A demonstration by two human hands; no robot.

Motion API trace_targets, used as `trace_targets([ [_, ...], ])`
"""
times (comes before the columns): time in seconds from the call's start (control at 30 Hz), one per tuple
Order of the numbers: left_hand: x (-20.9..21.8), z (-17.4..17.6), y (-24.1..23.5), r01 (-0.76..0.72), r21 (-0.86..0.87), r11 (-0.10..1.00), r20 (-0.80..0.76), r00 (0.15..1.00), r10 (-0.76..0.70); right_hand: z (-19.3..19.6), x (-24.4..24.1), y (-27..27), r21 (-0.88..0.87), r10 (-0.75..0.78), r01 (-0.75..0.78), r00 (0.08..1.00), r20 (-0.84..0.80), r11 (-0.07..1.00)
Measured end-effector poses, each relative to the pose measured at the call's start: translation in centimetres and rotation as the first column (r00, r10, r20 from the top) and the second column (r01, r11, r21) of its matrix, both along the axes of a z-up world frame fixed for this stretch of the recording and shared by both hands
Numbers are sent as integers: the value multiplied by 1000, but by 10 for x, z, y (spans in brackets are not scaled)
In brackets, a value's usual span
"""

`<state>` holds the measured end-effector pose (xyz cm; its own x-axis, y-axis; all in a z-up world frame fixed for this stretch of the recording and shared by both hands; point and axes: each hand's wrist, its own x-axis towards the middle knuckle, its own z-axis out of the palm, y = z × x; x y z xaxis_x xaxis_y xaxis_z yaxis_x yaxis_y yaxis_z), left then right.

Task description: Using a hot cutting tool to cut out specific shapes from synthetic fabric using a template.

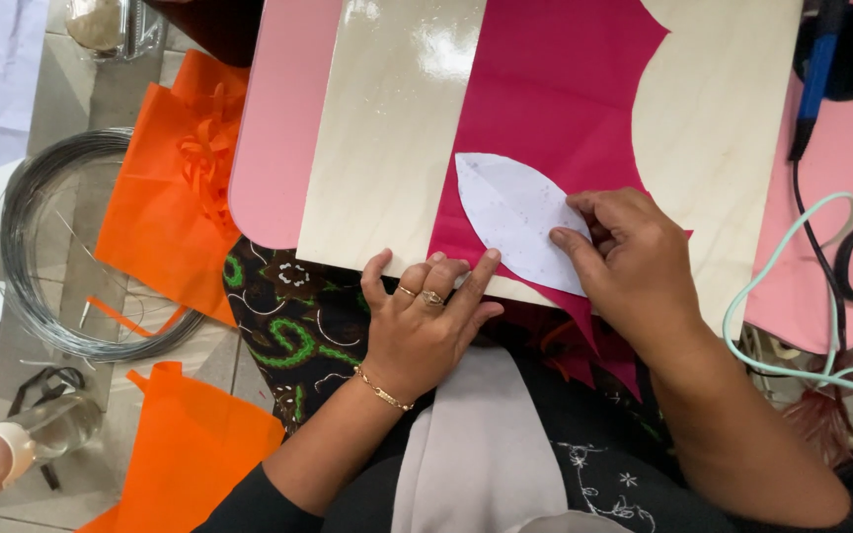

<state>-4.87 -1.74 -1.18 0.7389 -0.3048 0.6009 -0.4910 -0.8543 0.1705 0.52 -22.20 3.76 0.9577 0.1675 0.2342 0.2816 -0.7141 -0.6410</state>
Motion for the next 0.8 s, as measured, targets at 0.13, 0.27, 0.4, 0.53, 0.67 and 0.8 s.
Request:
trace_targets([
  [0.13, 3, 5, 0, 12, -6, 1000, -4, 1000, -12, 0, 0, 0, -26, 11, -11, 1000, 0, 1000],
  [0.27, 8, 19, -2, 24, 8, 1000, -23, 999, -24, 2, 1, 1, -49, 9, -9, 1000, -10, 999],
  [0.4, 19, 30, -3, 53, -1, 999, -51, 997, -53, 0, 2, -1, -60, 15, -16, 1000, -24, 998],
  [0.53, 37, 30, -12, 66, -7, 998, -10, 998, -66, -2, 3, -1, -80, 37, -38, 999, -8, 996],
  [0.67, 54, 24, -27, 92, -30, 995, -14, 996, -92, -7, 3, -2, -123, 28, -25, 999, 19, 992],
  [0.8, 58, 13, -30, 120, -31, 992, -120, 985, -123, -7, 4, -3, -124, 18, -19, 1000, -10, 992],
])
